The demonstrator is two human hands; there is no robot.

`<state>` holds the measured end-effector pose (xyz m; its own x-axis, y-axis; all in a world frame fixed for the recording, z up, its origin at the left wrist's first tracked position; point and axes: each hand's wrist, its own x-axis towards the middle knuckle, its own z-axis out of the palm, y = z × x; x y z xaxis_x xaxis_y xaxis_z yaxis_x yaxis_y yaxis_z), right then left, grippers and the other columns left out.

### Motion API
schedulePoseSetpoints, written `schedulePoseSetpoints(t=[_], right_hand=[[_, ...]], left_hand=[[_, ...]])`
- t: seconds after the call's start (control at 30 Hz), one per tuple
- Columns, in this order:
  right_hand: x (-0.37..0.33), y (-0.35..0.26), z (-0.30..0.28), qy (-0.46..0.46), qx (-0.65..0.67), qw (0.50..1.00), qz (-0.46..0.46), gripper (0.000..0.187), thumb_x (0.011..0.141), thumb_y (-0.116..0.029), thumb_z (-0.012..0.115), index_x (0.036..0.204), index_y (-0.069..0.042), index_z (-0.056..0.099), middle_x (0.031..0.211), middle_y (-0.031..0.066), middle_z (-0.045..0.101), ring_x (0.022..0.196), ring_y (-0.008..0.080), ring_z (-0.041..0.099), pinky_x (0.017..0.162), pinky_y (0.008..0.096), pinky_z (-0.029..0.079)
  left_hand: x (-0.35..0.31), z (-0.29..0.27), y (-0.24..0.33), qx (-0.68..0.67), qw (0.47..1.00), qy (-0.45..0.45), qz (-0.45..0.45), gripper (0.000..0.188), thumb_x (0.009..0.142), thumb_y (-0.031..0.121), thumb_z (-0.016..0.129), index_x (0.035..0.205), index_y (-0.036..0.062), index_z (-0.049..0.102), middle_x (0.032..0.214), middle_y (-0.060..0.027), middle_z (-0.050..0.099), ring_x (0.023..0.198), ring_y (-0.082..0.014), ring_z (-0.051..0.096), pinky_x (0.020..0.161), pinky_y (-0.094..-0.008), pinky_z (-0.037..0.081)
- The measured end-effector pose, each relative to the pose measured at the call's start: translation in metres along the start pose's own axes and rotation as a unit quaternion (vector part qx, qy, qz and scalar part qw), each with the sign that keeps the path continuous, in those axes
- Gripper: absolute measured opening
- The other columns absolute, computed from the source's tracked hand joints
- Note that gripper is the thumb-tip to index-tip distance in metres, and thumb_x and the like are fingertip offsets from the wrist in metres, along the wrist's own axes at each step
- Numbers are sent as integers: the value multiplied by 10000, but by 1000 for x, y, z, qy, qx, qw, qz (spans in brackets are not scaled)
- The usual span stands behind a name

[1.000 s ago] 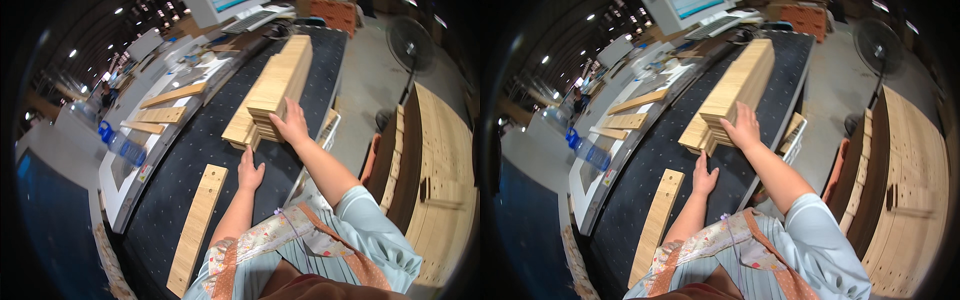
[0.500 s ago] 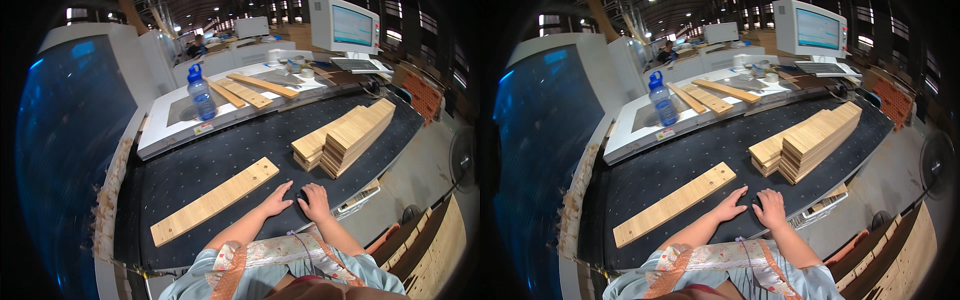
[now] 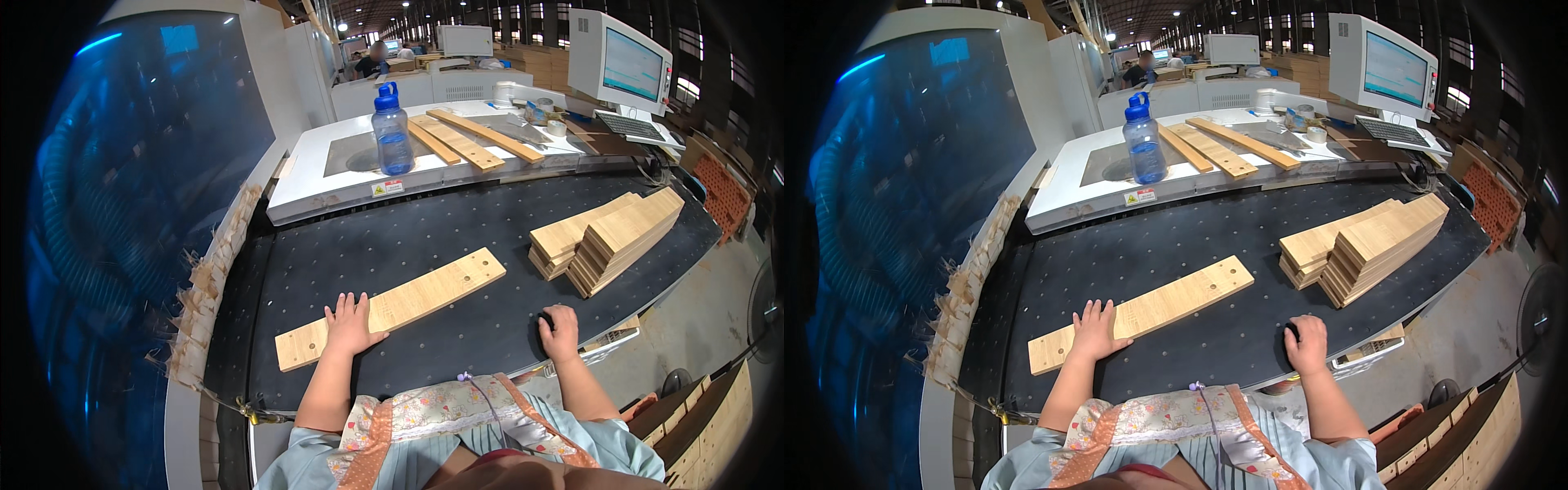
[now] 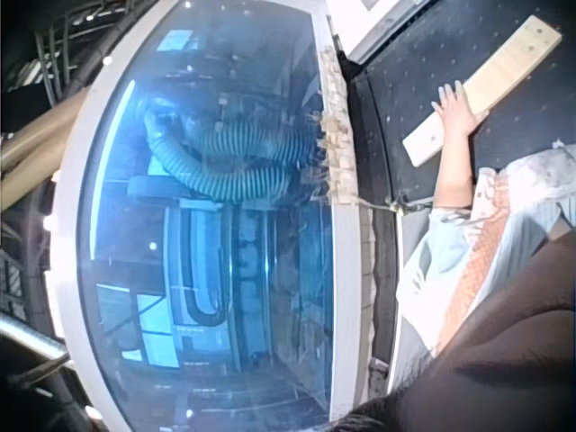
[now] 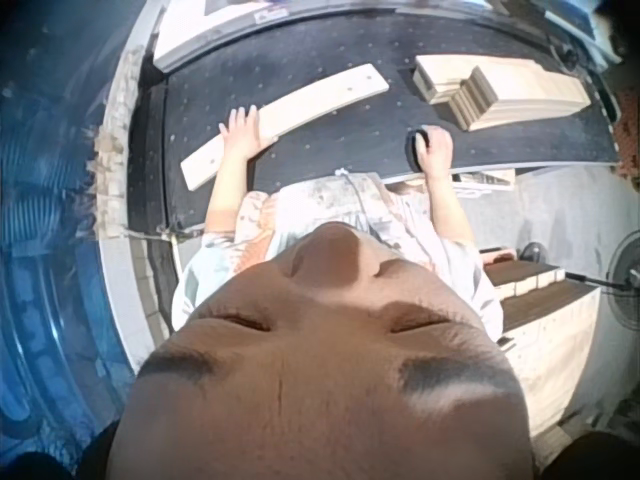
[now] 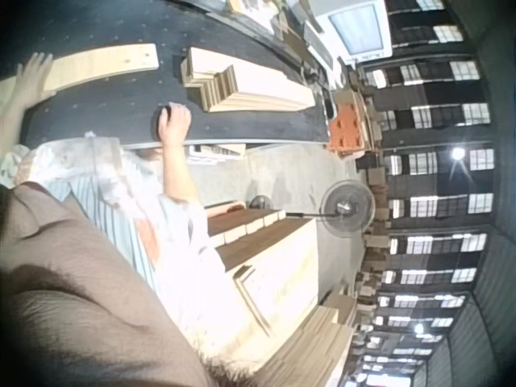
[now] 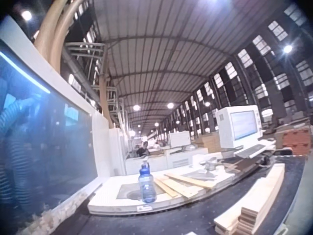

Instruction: The person cleans wooden planks using a screwdriver-like tool to clear holes, wipes the surface by hand, and stacks them onto a pallet.

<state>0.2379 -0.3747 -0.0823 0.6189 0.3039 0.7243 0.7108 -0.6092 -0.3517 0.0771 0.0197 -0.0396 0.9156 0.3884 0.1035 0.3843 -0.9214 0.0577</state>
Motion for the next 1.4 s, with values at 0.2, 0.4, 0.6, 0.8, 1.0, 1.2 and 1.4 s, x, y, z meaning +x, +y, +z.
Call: schedulePoseSetpoints(t=[0.2,0.4,0.6,0.8,1.0,1.2,1.4], right_hand=[[-32,31,-8,-70,-151,963,213,572,747,-287,699,1226,-44,503,1273,158,494,1227,320,427,1026,509,295],[-9,27,4,-119,-234,916,304,561,797,-396,644,1262,-113,510,1359,67,454,1295,261,369,1057,523,265],[-13,19,2,-110,-241,915,304,532,791,-378,645,1233,-102,541,1337,75,475,1283,270,385,1049,528,267],[-19,23,7,-83,-239,927,279,479,786,-343,656,1193,-106,568,1301,74,506,1254,270,417,1037,491,286],[-21,29,5,-104,-249,930,251,485,794,-341,640,1218,-125,542,1311,78,494,1264,285,402,1018,540,295],[-4,2,6,-228,-211,944,111,447,846,-260,563,1255,-89,503,1321,174,442,1276,341,373,1009,586,301],[16,-33,25,-290,-68,954,31,582,833,-314,603,1325,-56,432,1397,193,360,1332,386,283,1060,581,246]], left_hand=[[-5,11,-12,-42,999,6,12,918,698,596,677,1383,69,368,1375,-190,395,1338,-337,299,1072,-617,184],[2,11,-15,-98,995,-2,12,912,692,601,681,1383,88,380,1381,-175,393,1332,-316,307,1087,-603,161],[1,12,-19,-112,993,-8,19,920,672,592,703,1380,96,390,1386,-147,397,1338,-305,297,1095,-595,144],[-1,3,-19,-117,993,-16,8,943,639,570,734,1375,87,396,1378,-157,412,1315,-320,337,1093,-580,168],[3,5,-17,-129,992,-1,2,963,604,539,764,1369,80,403,1366,-148,439,1304,-316,359,1097,-557,183],[8,5,-17,-131,991,15,-12,979,585,513,784,1377,89,396,1362,-122,455,1302,-302,369,1111,-524,183],[8,9,-16,-114,993,24,-19,937,584,475,789,1357,88,426,1362,-127,460,1295,-308,379,1109,-513,196]])
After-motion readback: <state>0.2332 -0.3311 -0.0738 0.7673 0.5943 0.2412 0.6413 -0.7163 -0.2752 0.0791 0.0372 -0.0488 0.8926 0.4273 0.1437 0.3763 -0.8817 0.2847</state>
